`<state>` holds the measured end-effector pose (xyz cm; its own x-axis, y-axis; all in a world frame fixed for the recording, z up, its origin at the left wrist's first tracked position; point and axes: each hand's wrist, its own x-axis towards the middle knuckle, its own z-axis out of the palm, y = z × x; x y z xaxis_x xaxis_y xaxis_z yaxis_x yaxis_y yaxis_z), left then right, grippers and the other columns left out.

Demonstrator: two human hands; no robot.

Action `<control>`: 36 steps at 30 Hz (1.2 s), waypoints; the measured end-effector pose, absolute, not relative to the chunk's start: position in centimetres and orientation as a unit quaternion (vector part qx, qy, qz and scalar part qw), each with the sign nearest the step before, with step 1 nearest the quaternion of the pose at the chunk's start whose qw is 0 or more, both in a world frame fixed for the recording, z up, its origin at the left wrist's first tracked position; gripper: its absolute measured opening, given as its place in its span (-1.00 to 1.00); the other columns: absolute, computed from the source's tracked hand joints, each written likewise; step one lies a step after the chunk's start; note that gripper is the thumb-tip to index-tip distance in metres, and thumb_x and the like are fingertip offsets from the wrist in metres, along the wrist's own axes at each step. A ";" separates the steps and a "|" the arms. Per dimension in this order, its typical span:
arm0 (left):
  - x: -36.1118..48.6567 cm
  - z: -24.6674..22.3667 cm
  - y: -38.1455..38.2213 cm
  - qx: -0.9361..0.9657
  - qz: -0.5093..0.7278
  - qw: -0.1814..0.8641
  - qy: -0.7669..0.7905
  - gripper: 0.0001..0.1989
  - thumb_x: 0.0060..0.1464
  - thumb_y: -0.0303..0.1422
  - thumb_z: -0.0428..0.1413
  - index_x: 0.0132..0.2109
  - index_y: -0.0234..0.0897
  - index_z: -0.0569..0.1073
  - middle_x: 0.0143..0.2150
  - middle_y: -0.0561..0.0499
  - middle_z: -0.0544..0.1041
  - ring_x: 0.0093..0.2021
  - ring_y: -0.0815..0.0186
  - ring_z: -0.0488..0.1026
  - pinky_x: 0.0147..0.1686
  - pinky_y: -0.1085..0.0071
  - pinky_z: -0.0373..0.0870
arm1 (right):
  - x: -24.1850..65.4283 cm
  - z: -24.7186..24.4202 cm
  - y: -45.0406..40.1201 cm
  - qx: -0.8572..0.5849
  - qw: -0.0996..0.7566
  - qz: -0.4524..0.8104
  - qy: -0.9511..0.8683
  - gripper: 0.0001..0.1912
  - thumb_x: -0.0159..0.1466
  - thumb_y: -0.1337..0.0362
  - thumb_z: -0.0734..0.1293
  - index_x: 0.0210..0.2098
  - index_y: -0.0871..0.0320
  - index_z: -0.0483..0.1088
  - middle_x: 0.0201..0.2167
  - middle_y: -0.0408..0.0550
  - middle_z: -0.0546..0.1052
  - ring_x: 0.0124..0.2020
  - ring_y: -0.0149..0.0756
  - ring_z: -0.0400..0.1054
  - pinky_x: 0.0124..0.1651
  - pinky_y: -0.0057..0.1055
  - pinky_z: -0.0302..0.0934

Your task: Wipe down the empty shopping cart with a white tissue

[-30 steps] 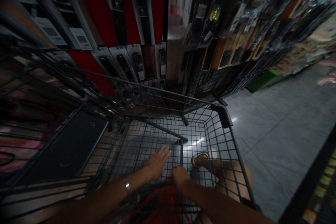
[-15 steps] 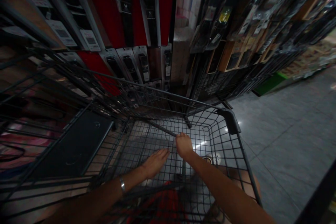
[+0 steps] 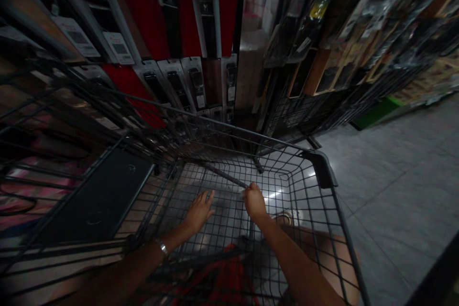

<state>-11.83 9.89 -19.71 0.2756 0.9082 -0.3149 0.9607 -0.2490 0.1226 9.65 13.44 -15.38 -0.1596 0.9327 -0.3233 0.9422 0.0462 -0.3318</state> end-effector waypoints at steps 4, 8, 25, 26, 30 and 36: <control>-11.8 -19.5 10.0 0.781 -0.104 0.163 0.594 -0.40 0.11 -0.35 0.04 0.27 -0.34 0.08 0.21 -0.28 0.24 0.20 0.05 0.20 0.16 0.16 0.15 | 7.2 -15.7 11.1 0.621 0.074 -0.270 0.732 -0.70 0.20 0.55 0.12 -0.28 0.31 0.47 -0.18 0.15 0.45 -0.15 -0.26 0.36 -0.06 -0.45 0.17; -11.8 -19.1 10.2 0.779 -0.128 0.171 0.590 -0.38 0.09 -0.37 0.05 0.27 -0.38 0.09 0.22 -0.28 0.23 0.21 0.04 0.19 0.17 0.18 0.13 | 4.3 -16.2 7.4 0.538 0.127 -0.294 0.780 -0.63 0.13 0.62 0.13 -0.19 0.32 0.46 -0.13 0.20 0.46 -0.07 -0.20 0.36 -0.04 -0.42 0.19; -10.9 -19.5 10.0 0.787 -0.129 0.110 0.594 -0.50 0.15 -0.57 -0.17 0.25 -0.42 0.16 0.12 -0.31 0.35 0.14 0.12 0.28 0.12 0.16 0.16 | 4.0 -15.6 17.5 0.626 0.015 -0.295 0.722 -0.69 0.18 0.55 0.15 -0.15 0.32 0.41 -0.08 0.17 0.41 -0.07 -0.27 0.34 -0.02 -0.44 0.14; -10.9 -19.6 10.0 0.786 -0.126 0.106 0.595 -0.50 0.15 -0.57 -0.17 0.25 -0.42 0.17 0.11 -0.32 0.35 0.13 0.12 0.28 0.10 0.15 0.17 | 3.7 -15.8 17.1 0.628 0.019 -0.297 0.719 -0.70 0.18 0.55 0.15 -0.17 0.32 0.42 -0.08 0.18 0.41 -0.08 -0.27 0.35 -0.02 -0.44 0.14; -11.0 -19.8 9.9 0.792 -0.130 0.102 0.588 -0.50 0.16 -0.55 -0.17 0.25 -0.39 0.16 0.11 -0.29 0.35 0.14 0.13 0.26 0.08 0.14 0.18 | 2.3 -16.4 13.5 0.576 0.029 -0.328 0.748 -0.68 0.15 0.58 0.14 -0.24 0.30 0.46 -0.12 0.16 0.44 -0.07 -0.27 0.33 0.01 -0.44 0.13; -11.2 -19.3 9.9 0.788 -0.127 0.121 0.590 -0.48 0.17 -0.50 -0.13 0.27 -0.38 0.12 0.15 -0.30 0.31 0.15 0.11 0.25 0.10 0.15 0.14 | 1.4 -17.2 7.5 0.505 0.079 -0.344 0.788 -0.60 0.08 0.65 0.09 -0.29 0.27 0.46 -0.19 0.13 0.45 -0.11 -0.27 0.34 -0.04 -0.44 0.15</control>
